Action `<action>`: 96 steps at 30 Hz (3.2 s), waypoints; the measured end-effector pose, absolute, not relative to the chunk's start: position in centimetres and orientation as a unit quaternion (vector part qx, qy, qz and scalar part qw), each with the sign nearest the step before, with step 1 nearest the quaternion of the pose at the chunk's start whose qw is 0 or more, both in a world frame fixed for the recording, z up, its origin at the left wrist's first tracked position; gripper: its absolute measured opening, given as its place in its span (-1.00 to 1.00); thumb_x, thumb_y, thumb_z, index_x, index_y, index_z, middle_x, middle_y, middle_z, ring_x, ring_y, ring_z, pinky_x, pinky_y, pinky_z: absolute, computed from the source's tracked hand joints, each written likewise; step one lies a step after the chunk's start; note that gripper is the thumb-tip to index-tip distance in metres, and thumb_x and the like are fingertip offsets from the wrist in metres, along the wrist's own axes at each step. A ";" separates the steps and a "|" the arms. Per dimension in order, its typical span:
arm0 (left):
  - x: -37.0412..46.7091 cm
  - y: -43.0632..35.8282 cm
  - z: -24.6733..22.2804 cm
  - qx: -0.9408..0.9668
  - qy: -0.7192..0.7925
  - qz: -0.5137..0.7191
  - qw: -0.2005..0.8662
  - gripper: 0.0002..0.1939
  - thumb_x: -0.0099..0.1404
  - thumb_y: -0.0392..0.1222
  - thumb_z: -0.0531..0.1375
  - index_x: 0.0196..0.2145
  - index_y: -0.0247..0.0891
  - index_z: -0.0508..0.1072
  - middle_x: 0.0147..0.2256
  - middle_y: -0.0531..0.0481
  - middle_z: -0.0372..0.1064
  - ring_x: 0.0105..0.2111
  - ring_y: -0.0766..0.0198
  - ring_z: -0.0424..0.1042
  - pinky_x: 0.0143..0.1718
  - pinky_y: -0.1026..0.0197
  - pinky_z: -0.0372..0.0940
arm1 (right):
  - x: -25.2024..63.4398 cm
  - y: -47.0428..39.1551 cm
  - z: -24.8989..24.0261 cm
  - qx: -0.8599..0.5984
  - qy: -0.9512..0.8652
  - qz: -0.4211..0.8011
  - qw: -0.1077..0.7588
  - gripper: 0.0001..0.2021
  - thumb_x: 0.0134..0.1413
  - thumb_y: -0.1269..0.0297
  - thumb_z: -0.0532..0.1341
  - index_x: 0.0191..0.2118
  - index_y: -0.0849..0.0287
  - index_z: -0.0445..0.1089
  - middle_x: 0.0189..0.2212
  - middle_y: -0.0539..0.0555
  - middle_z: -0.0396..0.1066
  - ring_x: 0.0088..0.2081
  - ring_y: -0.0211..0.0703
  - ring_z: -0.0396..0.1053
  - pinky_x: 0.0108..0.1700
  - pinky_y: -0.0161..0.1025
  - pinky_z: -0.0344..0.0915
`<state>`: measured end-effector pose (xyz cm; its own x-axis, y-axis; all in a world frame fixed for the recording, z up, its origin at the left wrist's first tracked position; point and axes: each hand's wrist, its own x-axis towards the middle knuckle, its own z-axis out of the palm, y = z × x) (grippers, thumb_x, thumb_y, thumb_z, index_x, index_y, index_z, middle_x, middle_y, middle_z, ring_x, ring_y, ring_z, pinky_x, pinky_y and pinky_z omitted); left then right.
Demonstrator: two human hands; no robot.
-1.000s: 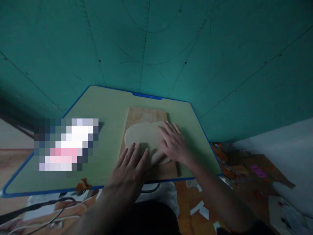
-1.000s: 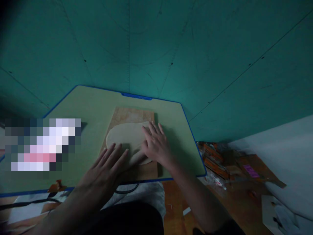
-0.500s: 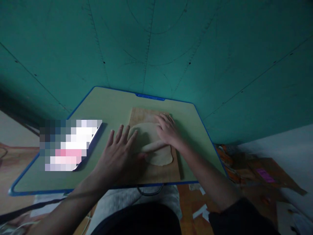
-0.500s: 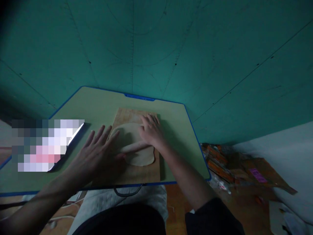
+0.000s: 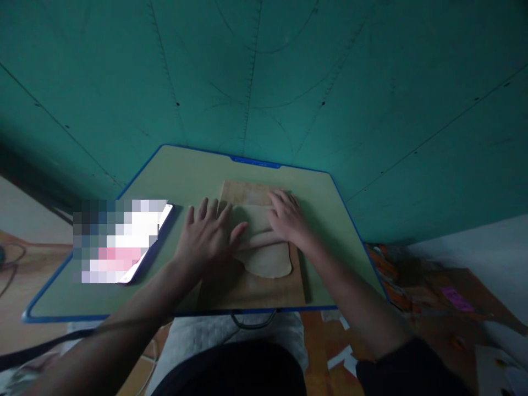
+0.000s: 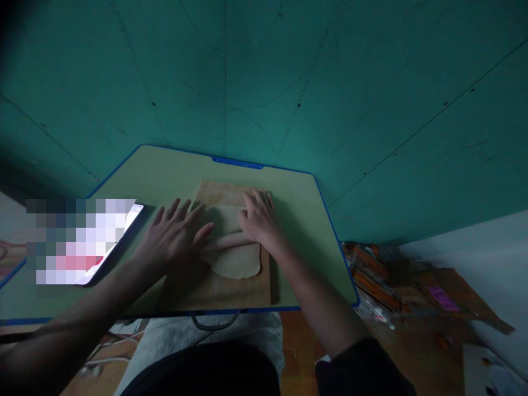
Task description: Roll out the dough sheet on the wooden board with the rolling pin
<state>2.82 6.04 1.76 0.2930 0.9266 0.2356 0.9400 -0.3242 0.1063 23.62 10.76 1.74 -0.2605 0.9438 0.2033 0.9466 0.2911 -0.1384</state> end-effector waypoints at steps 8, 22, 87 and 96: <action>3.3 3.1 1.6 -0.829 -0.539 -0.145 0.036 -0.43 0.49 0.05 -0.08 0.22 -0.39 0.36 0.25 -0.38 0.26 0.31 -0.24 0.16 0.24 -0.23 0.16 | 24.1 6.0 1.8 -0.576 -0.804 -0.025 0.148 -0.51 0.20 0.40 0.01 0.22 0.30 0.33 0.21 0.27 0.35 0.27 0.12 0.22 0.36 0.06 0.01; 4.9 13.3 3.5 -0.802 -0.587 -0.111 0.006 -0.58 0.48 -0.10 -0.11 -0.01 -0.35 0.44 0.03 -0.31 0.41 0.08 -0.06 0.37 0.05 -0.05 0.31 | 23.9 11.6 2.6 -0.640 -0.755 0.009 0.141 -0.57 0.24 0.39 -0.03 0.14 0.30 0.37 0.13 0.30 0.39 0.16 0.09 0.30 0.21 0.02 0.20; 4.9 10.4 2.6 -0.792 -0.602 -0.089 0.043 -0.46 0.50 0.09 -0.13 0.08 -0.31 0.44 0.07 -0.29 0.43 0.12 -0.12 0.37 0.01 -0.06 0.32 | 24.6 11.2 2.2 -0.518 -0.843 -0.005 0.147 -0.54 0.23 0.31 0.05 0.21 0.23 0.34 0.10 0.23 0.42 0.08 0.09 0.35 0.15 -0.01 0.20; 5.1 15.9 4.1 -0.754 -0.651 -0.089 0.017 -0.53 0.48 -0.01 -0.12 -0.01 -0.35 0.45 -0.01 -0.33 0.43 -0.01 -0.08 0.45 -0.07 0.00 0.34 | 23.4 18.5 3.3 -0.572 -0.805 -0.017 0.159 -0.63 0.20 0.45 0.03 0.05 0.26 0.44 0.04 0.20 0.50 0.05 0.00 0.40 0.11 -0.09 0.20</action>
<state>5.10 15.93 4.14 0.1375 0.9781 0.1564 0.9843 -0.1526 0.0892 23.39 18.54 3.32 -0.2951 0.9152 0.2745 0.9259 0.3448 -0.1543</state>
